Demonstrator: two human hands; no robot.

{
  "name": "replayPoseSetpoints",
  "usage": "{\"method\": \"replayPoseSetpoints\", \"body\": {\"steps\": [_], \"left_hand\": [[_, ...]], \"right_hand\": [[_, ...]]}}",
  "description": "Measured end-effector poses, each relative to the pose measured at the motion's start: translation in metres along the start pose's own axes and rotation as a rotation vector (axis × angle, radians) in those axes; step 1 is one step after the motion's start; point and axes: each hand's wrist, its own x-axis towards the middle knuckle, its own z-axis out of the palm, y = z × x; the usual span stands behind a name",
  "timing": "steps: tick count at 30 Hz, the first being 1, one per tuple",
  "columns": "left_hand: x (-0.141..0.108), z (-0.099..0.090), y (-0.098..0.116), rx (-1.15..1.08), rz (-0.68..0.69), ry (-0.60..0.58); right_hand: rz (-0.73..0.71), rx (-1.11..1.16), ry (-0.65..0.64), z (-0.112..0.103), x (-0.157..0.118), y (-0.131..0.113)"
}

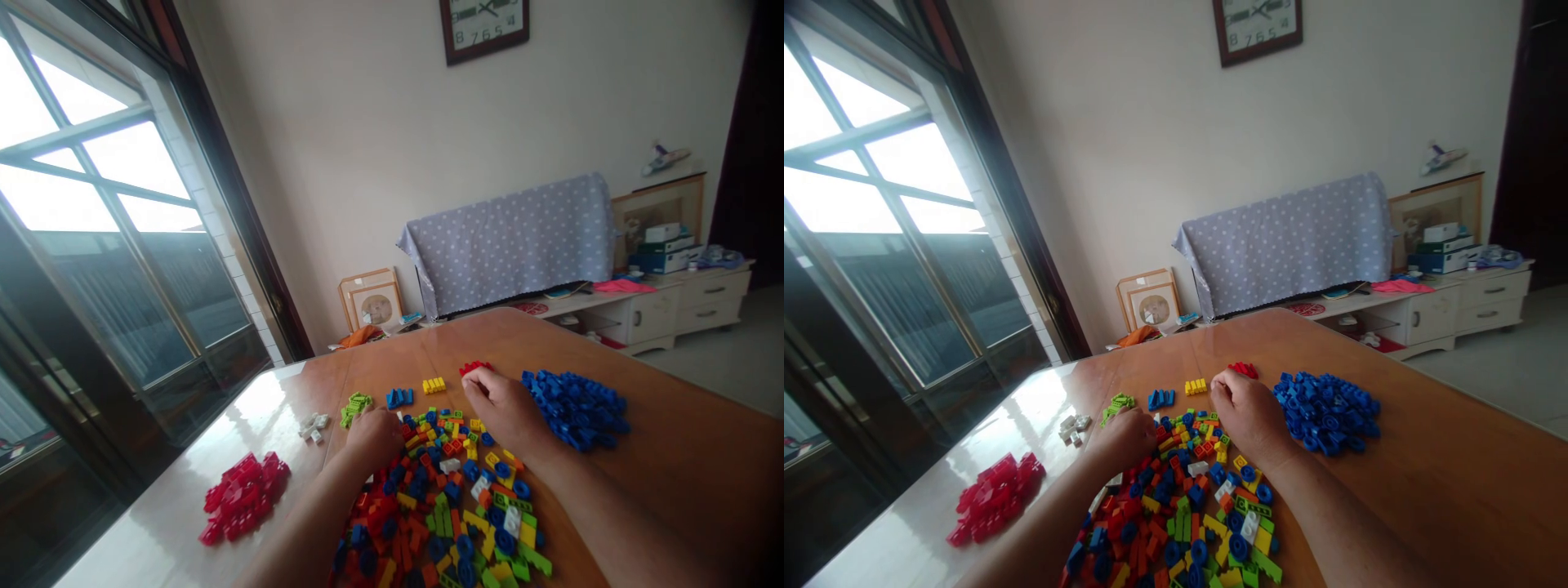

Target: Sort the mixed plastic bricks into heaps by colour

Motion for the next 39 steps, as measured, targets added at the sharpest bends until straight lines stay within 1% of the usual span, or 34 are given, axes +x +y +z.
{"method": "replayPoseSetpoints", "body": {"steps": [3, 5, 7, 9, 11, 13, 17, 19, 21, 23, 25, 29, 32, 35, 39], "left_hand": [[0.000, -0.003, 0.001, 0.001, -0.035, -0.008], [0.000, -0.005, 0.003, 0.002, -0.055, -0.011], [0.001, -0.005, 0.004, 0.001, -0.067, -0.013], [0.003, -0.002, 0.005, -0.003, -0.071, -0.014], [0.007, 0.001, 0.005, -0.013, -0.063, -0.015], [0.012, 0.004, 0.002, -0.035, -0.054, -0.009], [0.024, 0.007, -0.008, -0.133, -0.069, 0.012], [0.033, 0.010, -0.010, -0.214, -0.076, 0.013], [0.046, 0.013, -0.009, -0.296, -0.075, 0.016], [0.062, 0.018, -0.002, -0.369, -0.077, 0.027], [0.082, 0.024, 0.009, -0.446, -0.094, 0.042], [0.122, 0.034, 0.037, -0.581, -0.138, 0.061], [0.146, 0.041, 0.058, -0.675, -0.179, 0.070], [0.165, 0.047, 0.078, -0.750, -0.239, 0.049], [0.186, 0.053, 0.099, -0.798, -0.303, -0.025]], "right_hand": [[0.005, 0.069, 0.062, 0.000, 0.001, 0.001], [0.037, 0.145, 0.101, -0.001, 0.003, 0.001], [0.123, 0.268, 0.116, -0.001, 0.005, 0.002], [0.248, 0.441, 0.141, -0.002, 0.008, 0.003], [0.371, 0.618, 0.199, -0.004, 0.010, 0.004], [0.457, 0.762, 0.275, -0.008, 0.013, 0.006], [0.560, 0.955, 0.390, -0.013, 0.020, 0.013], [0.584, 1.010, 0.422, -0.014, 0.023, 0.017], [0.588, 1.041, 0.440, -0.015, 0.025, 0.020], [0.586, 1.054, 0.449, -0.015, 0.025, 0.021], [0.585, 1.056, 0.450, -0.015, 0.026, 0.021], [0.578, 1.065, 0.468, -0.017, 0.026, 0.020], [0.579, 1.058, 0.490, -0.019, 0.028, 0.021], [0.582, 1.038, 0.517, -0.021, 0.029, 0.022], [0.567, 1.042, 0.541, -0.022, 0.029, 0.023]]}}
